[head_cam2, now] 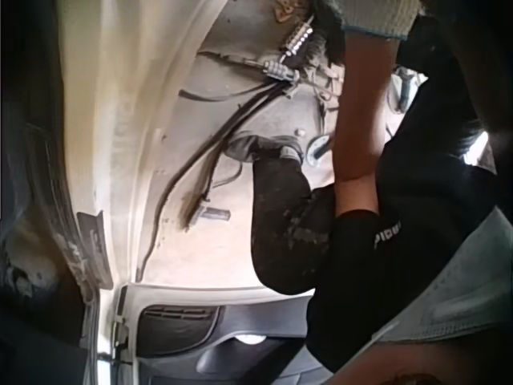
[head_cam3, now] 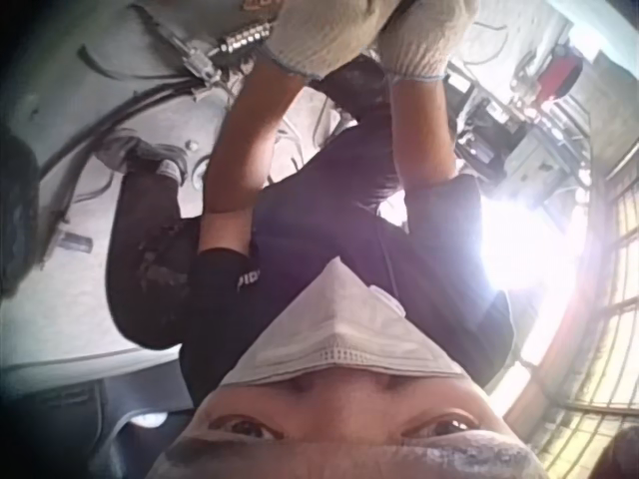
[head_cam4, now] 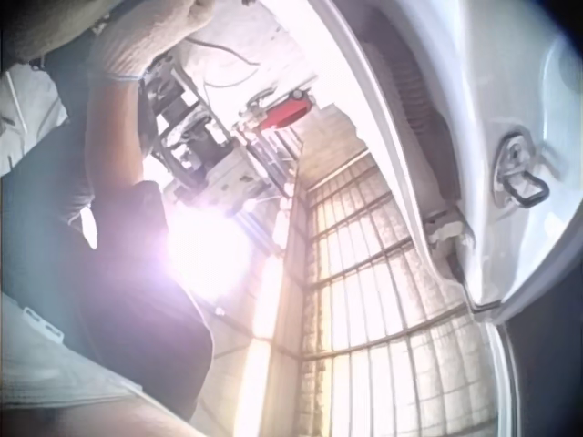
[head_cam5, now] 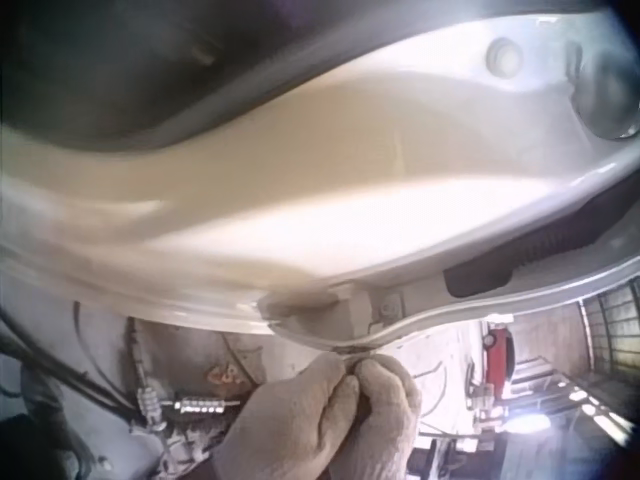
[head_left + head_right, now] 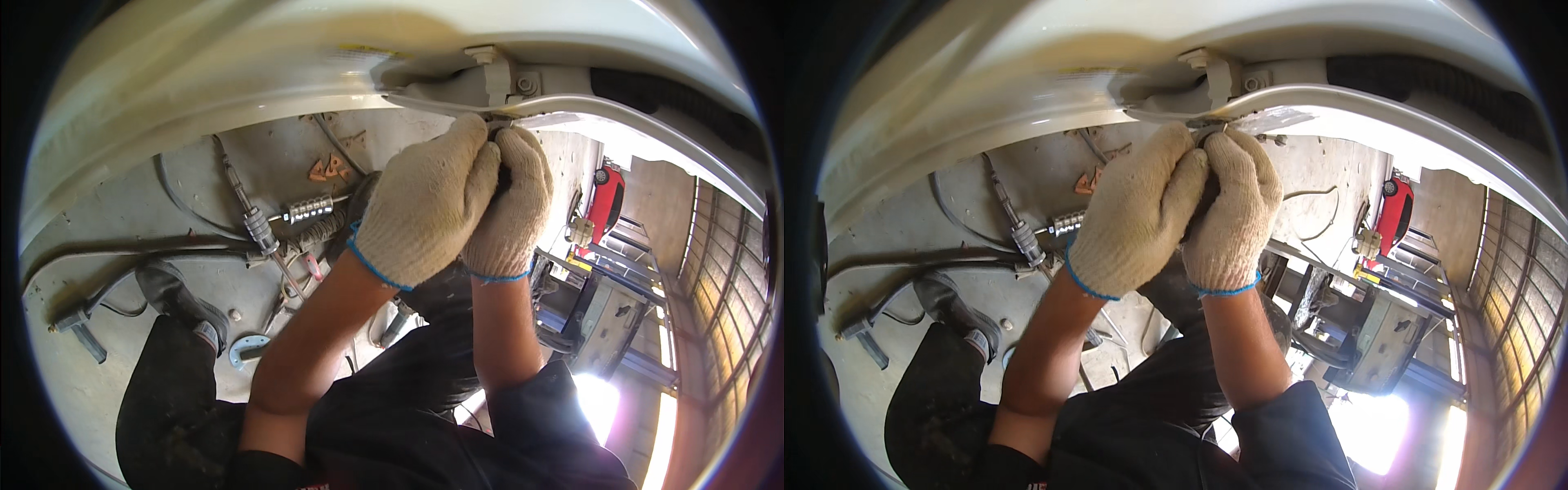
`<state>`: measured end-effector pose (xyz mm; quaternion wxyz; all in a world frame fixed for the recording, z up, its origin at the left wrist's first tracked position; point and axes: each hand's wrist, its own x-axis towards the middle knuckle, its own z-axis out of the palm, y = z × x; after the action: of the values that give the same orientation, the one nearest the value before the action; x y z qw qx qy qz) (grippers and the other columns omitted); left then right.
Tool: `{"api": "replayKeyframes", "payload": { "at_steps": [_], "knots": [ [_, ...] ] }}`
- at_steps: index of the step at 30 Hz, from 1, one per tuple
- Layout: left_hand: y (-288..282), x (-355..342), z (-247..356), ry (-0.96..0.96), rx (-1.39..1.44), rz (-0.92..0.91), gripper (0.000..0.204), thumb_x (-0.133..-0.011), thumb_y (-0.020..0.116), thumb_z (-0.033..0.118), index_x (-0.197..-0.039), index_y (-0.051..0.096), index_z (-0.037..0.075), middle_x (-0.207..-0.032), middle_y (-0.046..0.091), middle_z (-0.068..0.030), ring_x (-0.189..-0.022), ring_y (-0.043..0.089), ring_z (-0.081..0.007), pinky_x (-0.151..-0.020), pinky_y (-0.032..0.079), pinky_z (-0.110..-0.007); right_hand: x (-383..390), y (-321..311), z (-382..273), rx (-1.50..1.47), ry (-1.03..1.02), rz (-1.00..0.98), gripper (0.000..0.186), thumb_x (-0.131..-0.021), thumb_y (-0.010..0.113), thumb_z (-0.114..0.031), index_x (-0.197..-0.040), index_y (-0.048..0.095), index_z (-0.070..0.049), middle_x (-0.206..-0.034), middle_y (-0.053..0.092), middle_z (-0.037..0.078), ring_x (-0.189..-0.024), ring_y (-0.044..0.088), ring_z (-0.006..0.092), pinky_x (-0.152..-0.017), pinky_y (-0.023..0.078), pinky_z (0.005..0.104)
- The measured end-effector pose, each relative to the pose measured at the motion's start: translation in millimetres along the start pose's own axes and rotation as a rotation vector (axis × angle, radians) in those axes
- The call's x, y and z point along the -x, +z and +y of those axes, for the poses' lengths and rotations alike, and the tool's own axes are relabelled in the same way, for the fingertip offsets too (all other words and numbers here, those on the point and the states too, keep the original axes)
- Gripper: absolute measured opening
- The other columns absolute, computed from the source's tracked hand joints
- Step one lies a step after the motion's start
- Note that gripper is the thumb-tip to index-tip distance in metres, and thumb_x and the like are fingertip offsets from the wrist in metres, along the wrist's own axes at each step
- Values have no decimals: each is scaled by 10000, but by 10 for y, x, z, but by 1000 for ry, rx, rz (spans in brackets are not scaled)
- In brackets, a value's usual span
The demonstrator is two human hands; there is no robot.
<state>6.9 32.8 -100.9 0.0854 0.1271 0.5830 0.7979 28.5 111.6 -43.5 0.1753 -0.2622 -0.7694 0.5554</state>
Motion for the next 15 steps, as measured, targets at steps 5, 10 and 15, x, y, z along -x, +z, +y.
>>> {"api": "replayKeyframes", "payload": {
  "at_steps": [5,10,15],
  "knots": [
    [13,68,-44,-55,25,8,116,-957,542,108,-930,546,-5,-792,587,-206,-714,590,-370,-637,454,-419,-47,-24,92,287,-195,-67,166,-903,561,-108,-835,656,9,-749,567,3,-694,499,76,-647,441,227],
    [64,61,-94,-52,69,50,138,-966,539,141,-940,534,5,-760,593,-215,-702,600,-389,-623,462,-455,-62,-30,122,316,-212,-86,157,-895,571,-109,-842,660,9,-752,574,7,-695,506,82,-645,444,232],
    [72,66,-36,-62,91,75,142,-967,536,121,-914,533,-10,-777,583,-203,-708,591,-354,-645,457,-423,-59,-40,92,327,-217,-92,148,-886,580,-109,-848,663,8,-755,581,10,-695,513,88,-642,446,236]
  ]
}}
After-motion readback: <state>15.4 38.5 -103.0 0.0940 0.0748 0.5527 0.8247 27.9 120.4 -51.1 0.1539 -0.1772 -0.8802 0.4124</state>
